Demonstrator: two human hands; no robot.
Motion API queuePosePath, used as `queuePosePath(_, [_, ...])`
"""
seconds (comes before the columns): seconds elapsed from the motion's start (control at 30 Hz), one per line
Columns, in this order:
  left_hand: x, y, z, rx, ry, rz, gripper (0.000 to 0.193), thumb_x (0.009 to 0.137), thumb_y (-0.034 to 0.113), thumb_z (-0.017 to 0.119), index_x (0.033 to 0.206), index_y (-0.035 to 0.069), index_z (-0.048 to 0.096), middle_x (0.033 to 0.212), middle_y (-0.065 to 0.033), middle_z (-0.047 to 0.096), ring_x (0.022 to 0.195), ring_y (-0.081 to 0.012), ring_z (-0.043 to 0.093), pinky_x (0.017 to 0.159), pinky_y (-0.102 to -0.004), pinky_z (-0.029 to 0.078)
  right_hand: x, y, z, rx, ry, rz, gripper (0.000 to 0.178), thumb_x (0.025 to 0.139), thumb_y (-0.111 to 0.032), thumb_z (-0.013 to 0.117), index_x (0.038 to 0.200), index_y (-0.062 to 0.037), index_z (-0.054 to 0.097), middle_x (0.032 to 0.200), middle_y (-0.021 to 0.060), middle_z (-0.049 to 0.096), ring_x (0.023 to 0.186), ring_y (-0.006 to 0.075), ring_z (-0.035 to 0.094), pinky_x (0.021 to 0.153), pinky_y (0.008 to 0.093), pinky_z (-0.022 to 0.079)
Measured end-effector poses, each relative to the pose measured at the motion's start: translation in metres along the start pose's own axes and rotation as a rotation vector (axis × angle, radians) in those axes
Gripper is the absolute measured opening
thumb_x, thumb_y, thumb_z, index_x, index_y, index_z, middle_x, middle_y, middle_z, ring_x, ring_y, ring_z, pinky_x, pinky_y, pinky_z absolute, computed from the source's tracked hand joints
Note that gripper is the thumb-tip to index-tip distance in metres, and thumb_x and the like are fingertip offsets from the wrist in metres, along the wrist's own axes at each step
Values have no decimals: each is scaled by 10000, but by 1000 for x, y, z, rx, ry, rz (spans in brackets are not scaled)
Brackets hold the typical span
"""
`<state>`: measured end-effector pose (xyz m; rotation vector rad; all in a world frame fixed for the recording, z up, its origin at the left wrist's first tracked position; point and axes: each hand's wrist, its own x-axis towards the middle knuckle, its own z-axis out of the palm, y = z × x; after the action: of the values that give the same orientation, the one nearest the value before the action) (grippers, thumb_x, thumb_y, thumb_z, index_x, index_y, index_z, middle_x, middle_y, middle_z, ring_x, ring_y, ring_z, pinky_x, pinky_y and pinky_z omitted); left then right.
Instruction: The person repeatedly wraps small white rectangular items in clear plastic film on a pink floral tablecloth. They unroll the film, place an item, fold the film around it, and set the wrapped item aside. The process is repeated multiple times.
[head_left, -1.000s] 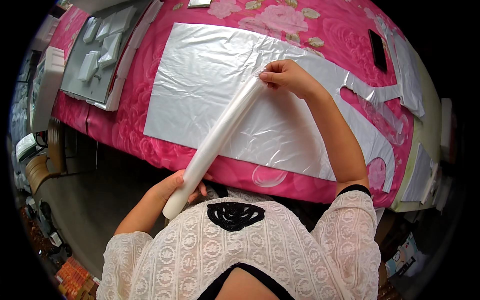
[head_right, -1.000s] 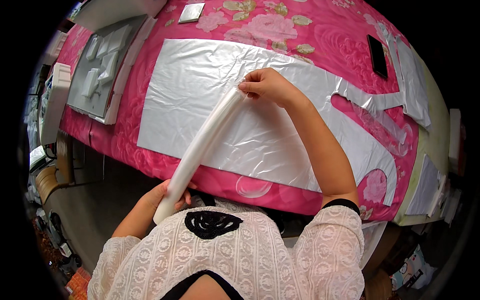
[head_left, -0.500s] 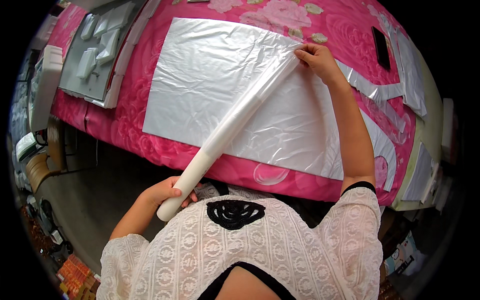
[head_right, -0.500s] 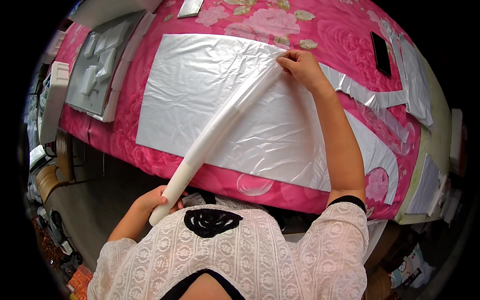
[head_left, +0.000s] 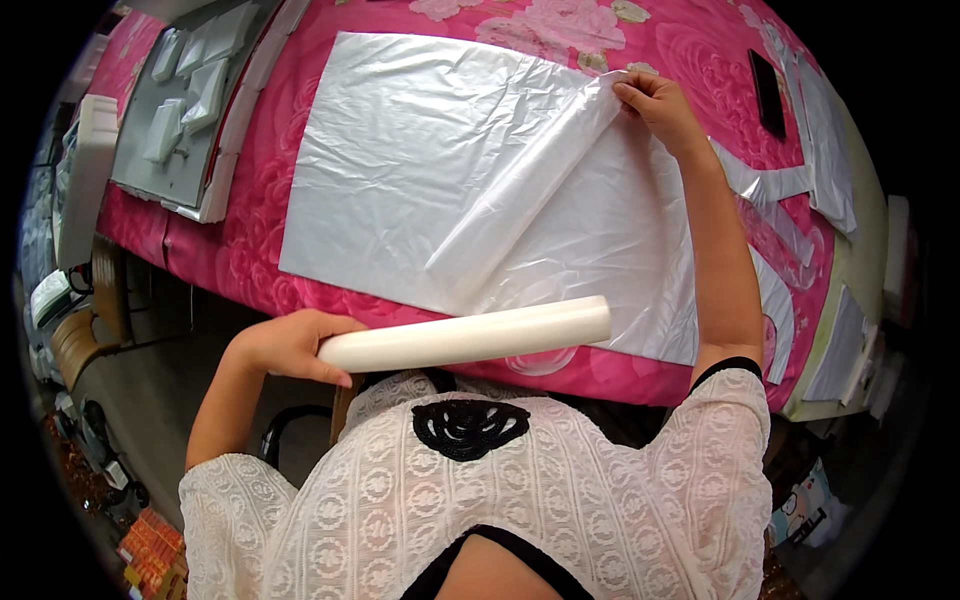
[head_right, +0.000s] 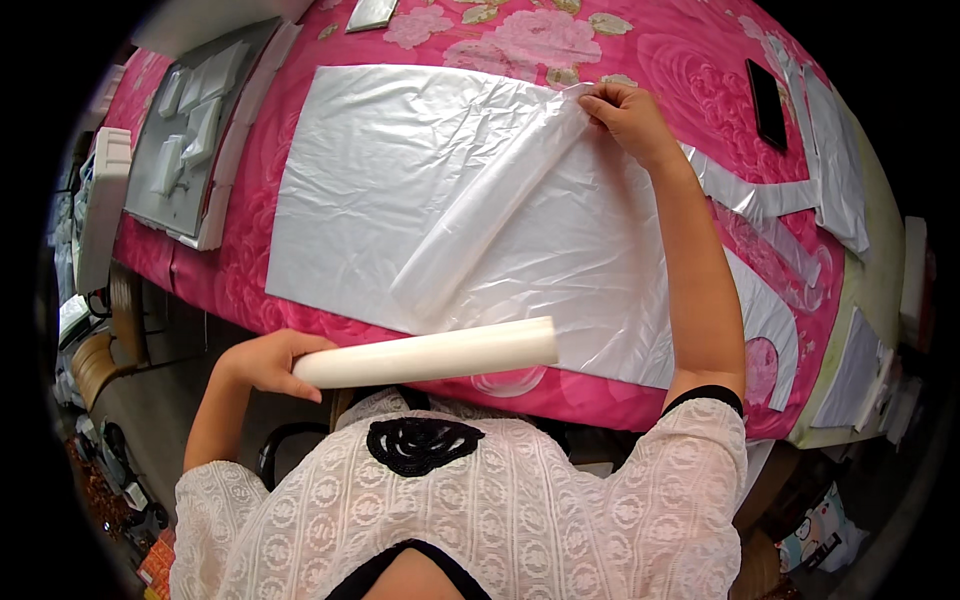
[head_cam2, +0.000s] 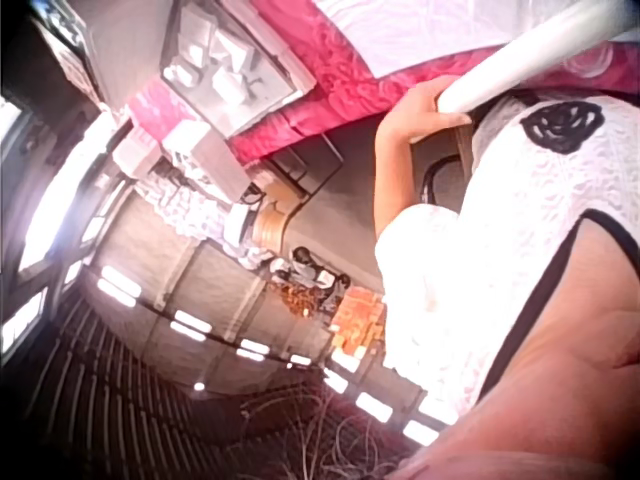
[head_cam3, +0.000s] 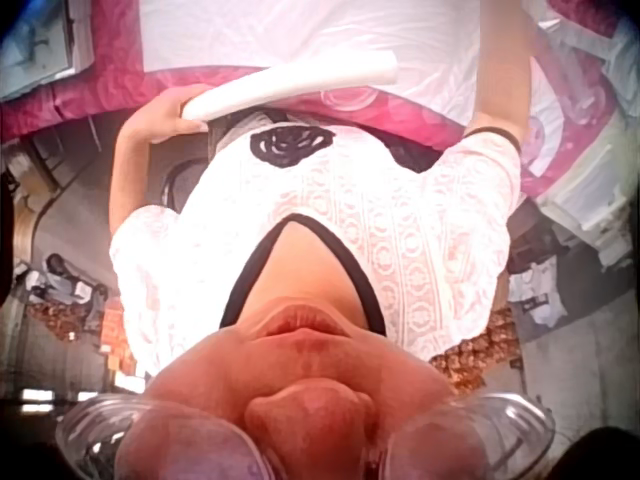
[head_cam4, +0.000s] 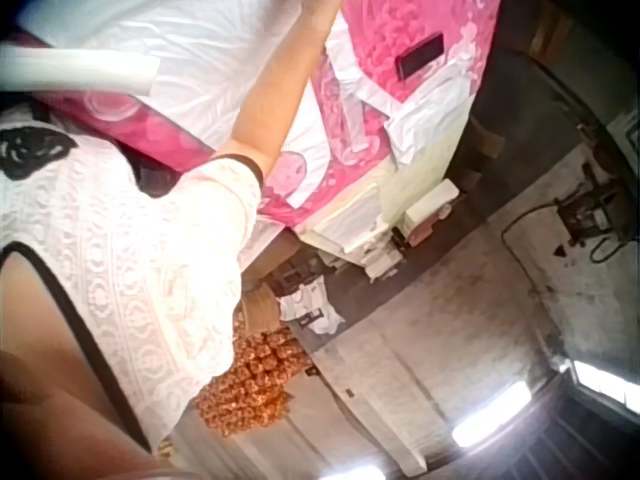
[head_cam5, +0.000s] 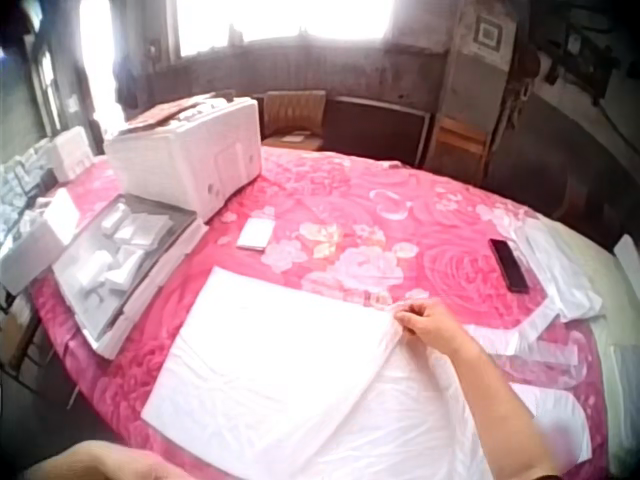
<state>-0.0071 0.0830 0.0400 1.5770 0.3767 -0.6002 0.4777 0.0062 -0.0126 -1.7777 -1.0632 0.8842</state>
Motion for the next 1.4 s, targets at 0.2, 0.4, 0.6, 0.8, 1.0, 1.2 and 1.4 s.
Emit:
queuePosePath(0.2, [89,77,-33,985,549,323,468,674,182,737,1100,70,581,1002,-115,619,915,-295,599,809,-400,470,4,-18,27,-25,-109,19,146,868,-176,628,871,-31,642,702,-47,547,633,38,474,588,194,390])
queuePosePath(0.4, [127,40,-1,1077,289,889,581,747,331,665,1157,-51,512,1196,-172,519,1111,-303,506,985,-411,391,12,-21,27,-99,-176,32,180,871,-210,626,827,-35,628,667,-57,525,613,34,468,577,191,383])
queuePosePath(0.6, [129,31,19,1147,189,617,868,818,592,433,1365,-68,293,1456,-206,254,1366,-306,231,1120,-437,176,0,-38,27,257,71,189,353,872,-239,625,1158,-36,586,973,48,599,834,75,539,671,212,434])
queuePosePath(0.8, [129,27,41,1157,259,566,884,836,627,373,1366,-76,295,1454,-223,263,1367,-329,236,1118,-455,148,-109,-68,79,-331,21,-237,496,841,-234,631,1292,-82,491,1182,105,556,1016,224,543,886,354,428])
queuePosePath(1.0, [130,27,53,1171,293,528,868,833,599,400,1377,-67,283,1468,-220,234,1383,-315,199,1125,-447,129,-155,-43,115,-748,133,-399,497,777,-149,641,1257,-104,522,1104,100,562,958,285,541,832,396,435])
queuePosePath(1.2, [124,28,48,1049,354,592,879,834,617,405,1370,-70,292,1476,-230,209,1392,-331,167,1123,-453,105,-148,10,10,-937,608,-63,447,831,-140,599,1267,-74,520,1106,114,590,938,310,552,821,391,449])
queuePosePath(1.4, [127,23,61,1078,370,514,893,813,612,440,1372,-69,291,1472,-222,225,1387,-330,181,1122,-459,111,-179,-36,59,-720,297,-273,471,776,-81,630,1238,-80,541,1114,116,583,963,319,543,850,407,424])
